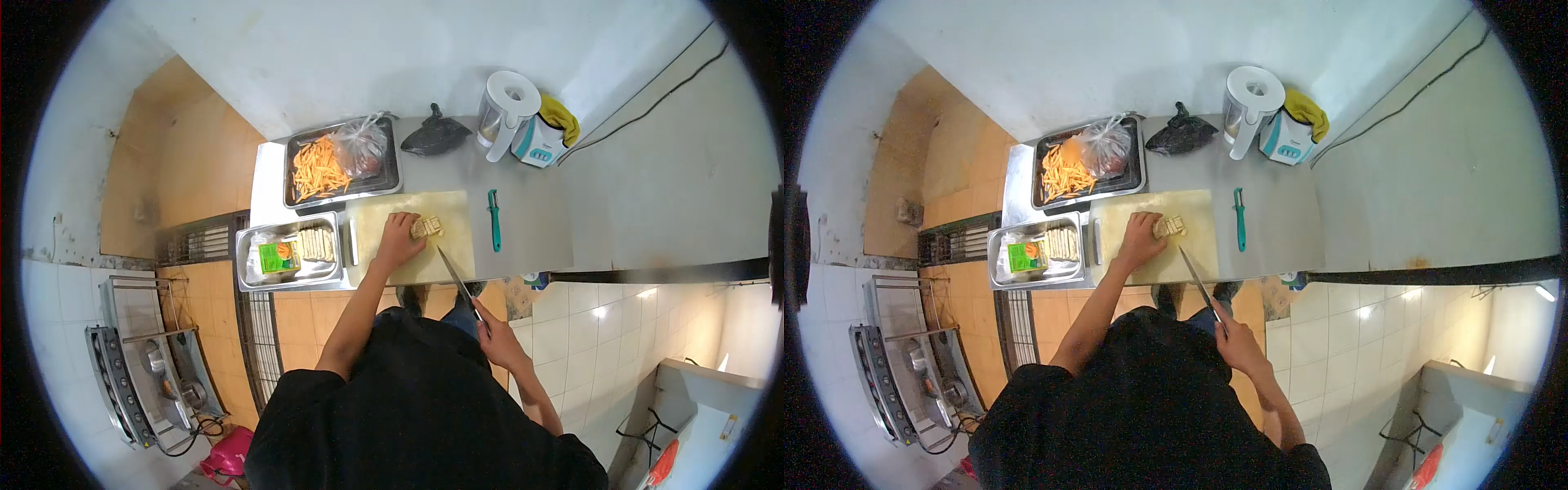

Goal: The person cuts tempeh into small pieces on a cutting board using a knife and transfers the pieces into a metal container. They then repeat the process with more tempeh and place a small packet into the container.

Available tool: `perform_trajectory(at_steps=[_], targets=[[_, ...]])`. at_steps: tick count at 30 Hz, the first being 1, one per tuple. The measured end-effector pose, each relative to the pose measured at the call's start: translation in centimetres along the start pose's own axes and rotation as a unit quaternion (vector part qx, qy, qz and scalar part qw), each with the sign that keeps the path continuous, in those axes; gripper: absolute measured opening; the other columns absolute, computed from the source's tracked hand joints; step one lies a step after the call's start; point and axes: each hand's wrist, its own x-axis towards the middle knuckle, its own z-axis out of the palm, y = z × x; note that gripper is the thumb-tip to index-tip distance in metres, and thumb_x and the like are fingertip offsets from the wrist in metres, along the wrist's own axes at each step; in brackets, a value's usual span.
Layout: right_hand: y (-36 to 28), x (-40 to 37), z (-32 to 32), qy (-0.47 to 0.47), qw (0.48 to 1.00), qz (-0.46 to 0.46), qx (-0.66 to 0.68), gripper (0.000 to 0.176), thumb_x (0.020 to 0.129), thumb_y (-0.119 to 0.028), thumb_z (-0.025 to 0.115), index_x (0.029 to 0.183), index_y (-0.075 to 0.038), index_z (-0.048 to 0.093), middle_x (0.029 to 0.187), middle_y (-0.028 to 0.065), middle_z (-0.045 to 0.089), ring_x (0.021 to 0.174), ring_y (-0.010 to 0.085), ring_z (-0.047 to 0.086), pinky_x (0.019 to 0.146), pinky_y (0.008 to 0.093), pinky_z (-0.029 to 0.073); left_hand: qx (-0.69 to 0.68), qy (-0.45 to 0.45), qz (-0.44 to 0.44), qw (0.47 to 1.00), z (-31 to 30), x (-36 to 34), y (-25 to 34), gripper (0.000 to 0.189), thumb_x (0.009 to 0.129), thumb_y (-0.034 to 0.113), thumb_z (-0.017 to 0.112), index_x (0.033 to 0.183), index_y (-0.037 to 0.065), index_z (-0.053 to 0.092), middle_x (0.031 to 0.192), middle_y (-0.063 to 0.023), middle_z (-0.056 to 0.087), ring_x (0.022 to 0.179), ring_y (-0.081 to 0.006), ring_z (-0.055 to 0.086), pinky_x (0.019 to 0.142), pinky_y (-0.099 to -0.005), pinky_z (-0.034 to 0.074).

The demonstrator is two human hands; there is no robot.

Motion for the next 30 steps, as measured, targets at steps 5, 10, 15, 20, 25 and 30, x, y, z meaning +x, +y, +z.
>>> perform_trajectory(at_steps=[5,10,15,20,25,30], targets=[[-2.1,3.4,1.2,0.052,0.998,-0.02,0.02,0.059,0.104,-0.014,0.049,0.161,-0.023,0.036,0.076,0.0264,0.061,0.066,0.0391,0.062,0.069,0.0446,0.049,0.027,0.01,0.009,1.0,-0.5,-0.3,0.2,0.053,0.073,0.018,0.081,0.121,0.003,0.063,0.116,-0.0142,0.061,0.113,-0.0355,0.054,0.099,-0.0459,0.047],[-1.9,9.2,4.1,0.137,0.984,-0.11,0.04,0.063,0.102,-0.013,0.051,0.162,-0.022,0.034,0.076,0.0316,0.062,0.074,0.0509,0.064,0.07,0.0552,0.05,0.047,0.011,0.008,0.999,-0.2,-0.5,0.4,0.05,0.072,0.015,0.082,0.117,0.002,0.064,0.113,-0.0134,0.061,0.109,-0.0341,0.055,0.097,-0.045,0.047],[-2.0,11.9,5.6,0.124,0.987,-0.101,0.03,0.063,0.102,-0.014,0.05,0.162,-0.022,0.033,0.075,0.0306,0.063,0.074,0.0506,0.064,0.073,0.057,0.049,0.048,0.016,-0.013,0.999,-0.3,-0.6,0.5,0.046,0.072,0.014,0.083,0.113,0.003,0.066,0.111,-0.0126,0.062,0.108,-0.0341,0.056,0.096,-0.0439,0.047],[-0.9,13.8,7.2,0.115,0.989,-0.093,0.011,0.063,0.101,-0.01,0.051,0.161,-0.021,0.036,0.073,0.0297,0.06,0.07,0.0493,0.061,0.071,0.0533,0.048,0.033,0.017,-0.009,0.999,-0.2,-0.7,0.1,0.047,0.072,0.015,0.083,0.114,0.003,0.066,0.113,-0.0139,0.062,0.109,-0.0356,0.056,0.098,-0.0454,0.047],[-0.8,14.8,7.8,0.126,0.986,-0.112,0.004,0.064,0.102,-0.012,0.05,0.162,-0.022,0.033,0.075,0.0302,0.062,0.073,0.0514,0.061,0.073,0.0579,0.047,0.019,0.033,0.002,0.999,-0.6,-0.8,0.6,0.044,0.072,0.014,0.083,0.112,0.003,0.067,0.111,-0.0126,0.063,0.108,-0.0351,0.056,0.097,-0.0449,0.047],[-1.1,15.1,7.9,0.124,0.986,-0.11,-0.006,0.063,0.102,-0.013,0.05,0.162,-0.021,0.034,0.076,0.0305,0.063,0.074,0.0513,0.062,0.073,0.0578,0.048,0.02,0.035,0.008,0.999,-0.6,-0.6,0.3,0.042,0.072,0.013,0.083,0.11,0.003,0.067,0.11,-0.0129,0.063,0.106,-0.0357,0.056,0.095,-0.0449,0.048]])
